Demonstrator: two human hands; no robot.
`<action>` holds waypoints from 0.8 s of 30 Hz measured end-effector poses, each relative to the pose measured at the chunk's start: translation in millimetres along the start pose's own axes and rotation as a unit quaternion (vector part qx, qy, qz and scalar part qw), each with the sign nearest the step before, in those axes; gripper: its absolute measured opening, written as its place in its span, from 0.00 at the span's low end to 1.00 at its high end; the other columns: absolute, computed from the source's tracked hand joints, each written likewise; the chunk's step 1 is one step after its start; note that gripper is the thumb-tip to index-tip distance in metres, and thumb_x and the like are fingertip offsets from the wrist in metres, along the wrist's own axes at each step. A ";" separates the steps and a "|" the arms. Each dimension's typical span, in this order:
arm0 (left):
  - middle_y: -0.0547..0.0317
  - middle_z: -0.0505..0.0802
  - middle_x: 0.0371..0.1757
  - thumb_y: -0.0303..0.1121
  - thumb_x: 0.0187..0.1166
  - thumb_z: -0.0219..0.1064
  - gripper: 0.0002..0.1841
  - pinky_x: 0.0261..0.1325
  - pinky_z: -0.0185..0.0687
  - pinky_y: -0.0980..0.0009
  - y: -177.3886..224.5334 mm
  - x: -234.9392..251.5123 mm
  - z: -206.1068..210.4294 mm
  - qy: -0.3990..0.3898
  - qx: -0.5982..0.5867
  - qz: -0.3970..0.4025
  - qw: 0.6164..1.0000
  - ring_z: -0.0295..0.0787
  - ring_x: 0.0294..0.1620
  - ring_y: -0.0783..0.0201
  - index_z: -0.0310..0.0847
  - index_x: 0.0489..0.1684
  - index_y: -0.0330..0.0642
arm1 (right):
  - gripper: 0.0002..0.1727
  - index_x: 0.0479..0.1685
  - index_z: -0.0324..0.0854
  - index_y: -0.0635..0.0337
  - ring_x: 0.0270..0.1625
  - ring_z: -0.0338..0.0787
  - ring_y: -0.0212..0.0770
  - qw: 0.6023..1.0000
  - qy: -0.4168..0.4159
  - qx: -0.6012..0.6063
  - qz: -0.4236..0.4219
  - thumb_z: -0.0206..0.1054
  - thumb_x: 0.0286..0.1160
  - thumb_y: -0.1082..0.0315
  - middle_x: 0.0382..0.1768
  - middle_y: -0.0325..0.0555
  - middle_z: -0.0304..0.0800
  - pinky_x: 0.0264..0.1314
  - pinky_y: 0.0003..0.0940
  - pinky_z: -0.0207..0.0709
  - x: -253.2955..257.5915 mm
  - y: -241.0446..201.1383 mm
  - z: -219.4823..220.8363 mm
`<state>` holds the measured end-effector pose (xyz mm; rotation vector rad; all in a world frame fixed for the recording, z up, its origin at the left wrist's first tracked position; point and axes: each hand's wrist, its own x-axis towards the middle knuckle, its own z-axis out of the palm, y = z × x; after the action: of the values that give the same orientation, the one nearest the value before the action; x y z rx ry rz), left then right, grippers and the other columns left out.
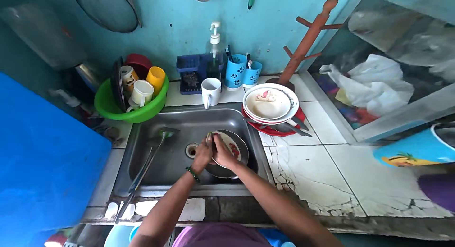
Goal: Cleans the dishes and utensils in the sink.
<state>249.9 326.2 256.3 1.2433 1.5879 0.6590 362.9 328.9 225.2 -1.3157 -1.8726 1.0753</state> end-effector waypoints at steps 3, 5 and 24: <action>0.28 0.83 0.72 0.42 0.98 0.39 0.27 0.78 0.69 0.43 1.2 9.1 -12.6 0.015 0.036 0.045 0.998 0.79 0.75 0.39 0.68 0.82 0.31 | 0.21 0.71 0.74 0.76 0.69 0.85 0.51 0.994 -0.105 0.015 0.016 0.58 0.88 0.68 0.65 0.66 0.83 0.77 0.42 0.74 -9.4 -2.0 -9.2; 0.30 0.84 0.70 0.42 0.98 0.41 0.26 0.74 0.73 0.43 1.9 9.4 -22.3 0.015 0.050 0.039 0.998 0.82 0.70 0.39 0.68 0.82 0.34 | 0.20 0.69 0.81 0.72 0.78 0.77 0.61 0.978 -0.152 -0.138 0.034 0.57 0.82 0.76 0.70 0.69 0.81 0.85 0.53 0.64 -13.0 -0.2 -26.3; 0.32 0.86 0.62 0.46 0.98 0.40 0.26 0.51 0.87 0.48 9.6 11.4 -24.5 -0.033 -0.038 -0.034 0.998 0.89 0.52 0.44 0.67 0.84 0.41 | 0.32 0.85 0.69 0.66 0.90 0.60 0.63 0.986 -0.139 -0.070 -0.052 0.47 0.92 0.54 0.86 0.67 0.63 0.93 0.55 0.47 -12.4 -3.8 -20.6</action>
<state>231.3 343.5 269.6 1.1389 1.5305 0.6220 382.3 322.1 238.3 -1.1755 -2.2330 1.1380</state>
